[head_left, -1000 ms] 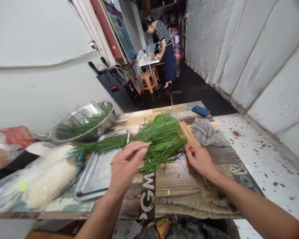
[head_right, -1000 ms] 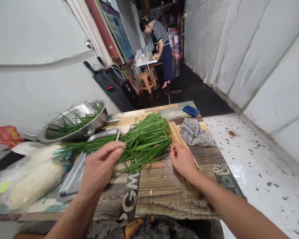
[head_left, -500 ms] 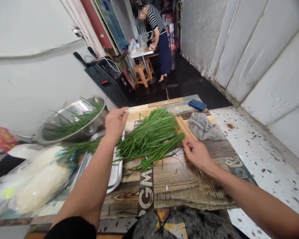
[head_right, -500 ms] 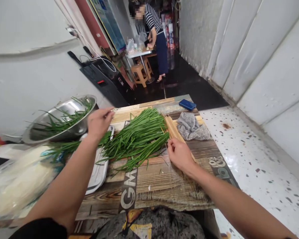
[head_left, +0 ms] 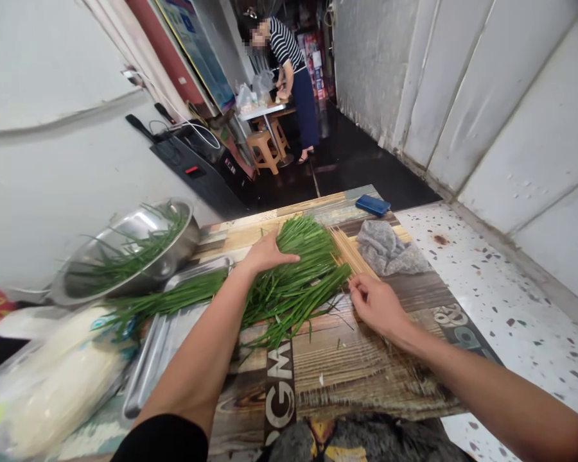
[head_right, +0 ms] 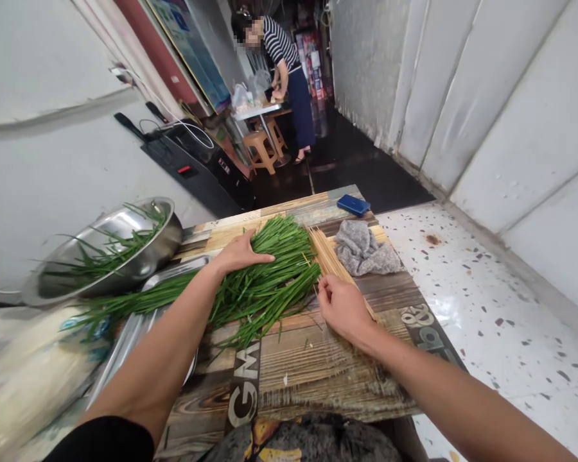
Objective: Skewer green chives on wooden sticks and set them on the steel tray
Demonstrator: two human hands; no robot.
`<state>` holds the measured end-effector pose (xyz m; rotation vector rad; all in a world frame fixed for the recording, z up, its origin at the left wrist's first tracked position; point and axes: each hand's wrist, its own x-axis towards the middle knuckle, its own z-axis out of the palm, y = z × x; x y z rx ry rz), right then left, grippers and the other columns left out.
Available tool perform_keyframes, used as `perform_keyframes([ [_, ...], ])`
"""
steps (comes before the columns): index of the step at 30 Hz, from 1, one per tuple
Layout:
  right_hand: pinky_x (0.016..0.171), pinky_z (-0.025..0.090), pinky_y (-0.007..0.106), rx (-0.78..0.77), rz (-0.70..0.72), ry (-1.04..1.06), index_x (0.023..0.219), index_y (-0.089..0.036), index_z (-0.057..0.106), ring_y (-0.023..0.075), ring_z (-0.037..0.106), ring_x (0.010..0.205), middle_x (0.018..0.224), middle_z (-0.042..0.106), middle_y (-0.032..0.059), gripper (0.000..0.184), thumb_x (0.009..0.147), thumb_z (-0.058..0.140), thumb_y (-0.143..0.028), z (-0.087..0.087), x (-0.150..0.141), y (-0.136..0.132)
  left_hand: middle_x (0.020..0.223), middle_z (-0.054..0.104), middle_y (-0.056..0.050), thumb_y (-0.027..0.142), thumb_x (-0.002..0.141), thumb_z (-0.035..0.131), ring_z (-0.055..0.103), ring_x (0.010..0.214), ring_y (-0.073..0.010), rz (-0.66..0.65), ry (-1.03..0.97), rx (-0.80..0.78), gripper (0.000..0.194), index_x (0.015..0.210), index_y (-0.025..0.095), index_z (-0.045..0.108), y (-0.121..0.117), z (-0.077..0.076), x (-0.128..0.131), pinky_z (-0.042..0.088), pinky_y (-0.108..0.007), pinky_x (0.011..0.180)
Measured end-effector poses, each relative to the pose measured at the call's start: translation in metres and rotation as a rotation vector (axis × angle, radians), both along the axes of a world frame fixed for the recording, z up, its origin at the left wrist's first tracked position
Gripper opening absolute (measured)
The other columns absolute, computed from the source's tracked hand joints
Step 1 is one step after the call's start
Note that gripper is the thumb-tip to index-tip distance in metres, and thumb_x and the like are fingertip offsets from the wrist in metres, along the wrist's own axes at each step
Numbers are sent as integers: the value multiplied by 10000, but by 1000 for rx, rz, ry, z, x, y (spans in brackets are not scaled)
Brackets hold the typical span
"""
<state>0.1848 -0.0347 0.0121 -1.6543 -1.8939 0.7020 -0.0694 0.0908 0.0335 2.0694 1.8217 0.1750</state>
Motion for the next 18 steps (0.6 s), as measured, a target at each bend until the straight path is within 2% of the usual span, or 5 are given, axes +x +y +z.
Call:
perform_keyframes([
  [5,509,315,211,-9,-21,6,728,-196,532,115,459,485,566,561,-19,121,763,417,-184,2,0,0,1136,603,-119,429,769,527,557,1046,-246,-59,5,198,553,1227,120,493,-15,7,9,411,-349,914],
  [8,518,324,211,5,-29,17,724,-196,533,116,469,499,589,571,-12,125,769,416,-193,3,0,-1,1260,501,-188,448,786,515,450,1170,-295,-186,117,359,675,1323,67,367,-36,-1,22,340,-412,985],
  [14,551,341,217,19,-5,2,743,-201,540,127,511,545,611,587,-9,125,768,417,-195,0,0,-3,1472,151,-233,597,739,527,185,1338,-359,-323,170,291,952,1430,95,106,-61,-12,30,205,-514,1044],
  [16,548,339,218,11,3,-13,740,-202,541,129,509,538,592,581,-11,128,768,416,-197,-1,0,-3,1475,178,-195,607,729,540,192,1338,-344,-345,110,285,920,1430,163,145,-61,-3,23,208,-520,1038],
  [18,536,334,217,4,0,-19,739,-200,539,126,501,522,585,582,-12,125,764,417,-195,-2,1,-2,1436,296,-131,529,781,533,253,1312,-304,-312,38,394,660,1345,229,366,-62,6,18,222,-495,1035],
])
